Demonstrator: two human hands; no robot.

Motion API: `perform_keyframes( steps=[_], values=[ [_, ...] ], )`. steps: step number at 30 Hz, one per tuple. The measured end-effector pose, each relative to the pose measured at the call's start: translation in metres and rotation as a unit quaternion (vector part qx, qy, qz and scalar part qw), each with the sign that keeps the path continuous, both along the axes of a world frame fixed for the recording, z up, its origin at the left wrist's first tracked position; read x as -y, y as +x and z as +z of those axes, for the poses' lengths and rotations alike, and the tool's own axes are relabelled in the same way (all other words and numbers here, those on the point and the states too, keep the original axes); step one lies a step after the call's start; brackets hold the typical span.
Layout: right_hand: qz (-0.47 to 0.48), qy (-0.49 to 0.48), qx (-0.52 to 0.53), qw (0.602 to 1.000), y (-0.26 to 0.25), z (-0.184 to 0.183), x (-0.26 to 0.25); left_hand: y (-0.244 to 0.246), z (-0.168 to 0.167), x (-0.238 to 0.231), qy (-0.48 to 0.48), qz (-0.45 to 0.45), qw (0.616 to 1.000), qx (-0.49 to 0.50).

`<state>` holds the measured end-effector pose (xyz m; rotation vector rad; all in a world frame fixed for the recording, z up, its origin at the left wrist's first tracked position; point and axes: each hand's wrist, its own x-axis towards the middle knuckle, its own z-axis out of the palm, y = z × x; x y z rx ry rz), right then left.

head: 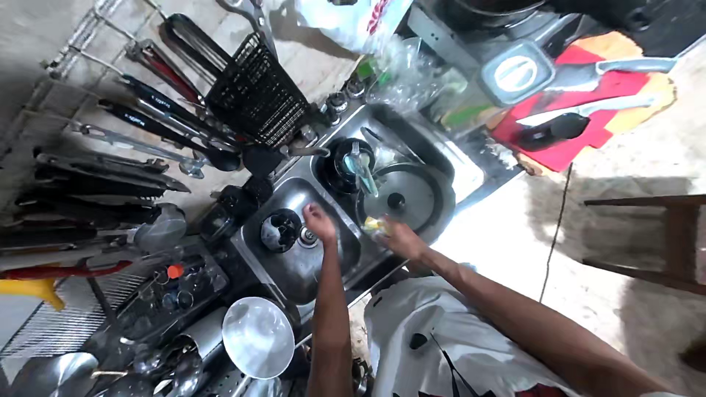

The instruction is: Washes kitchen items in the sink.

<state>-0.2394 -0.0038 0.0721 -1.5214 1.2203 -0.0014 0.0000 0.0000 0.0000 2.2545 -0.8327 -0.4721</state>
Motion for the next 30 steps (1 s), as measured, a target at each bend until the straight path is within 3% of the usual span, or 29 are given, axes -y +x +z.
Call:
perform_keyframes(
  steps=[4,9,13,24,30],
  values=[
    [0.0,-0.01,0.017,1.0,-0.01,0.002,0.007,-0.032,-0.005,0.073,0.068,-0.168,0.983,0.001],
    [-0.021,0.002,0.008,1.0,-0.03,0.0,0.009,-0.038,-0.019,0.144,0.134,-0.137,0.98,0.057],
    [-0.017,0.005,-0.002,1.0,-0.043,-0.001,0.011,-0.044,-0.006,0.161,0.194,-0.105,0.972,0.079],
    [-0.013,0.016,0.012,1.0,-0.044,-0.01,0.008,-0.065,0.035,0.17,0.23,-0.143,0.958,0.09],
    [-0.014,0.016,0.029,0.999,-0.041,-0.008,0.007,-0.061,0.041,0.176,0.28,-0.079,0.957,-0.021]
  ],
)
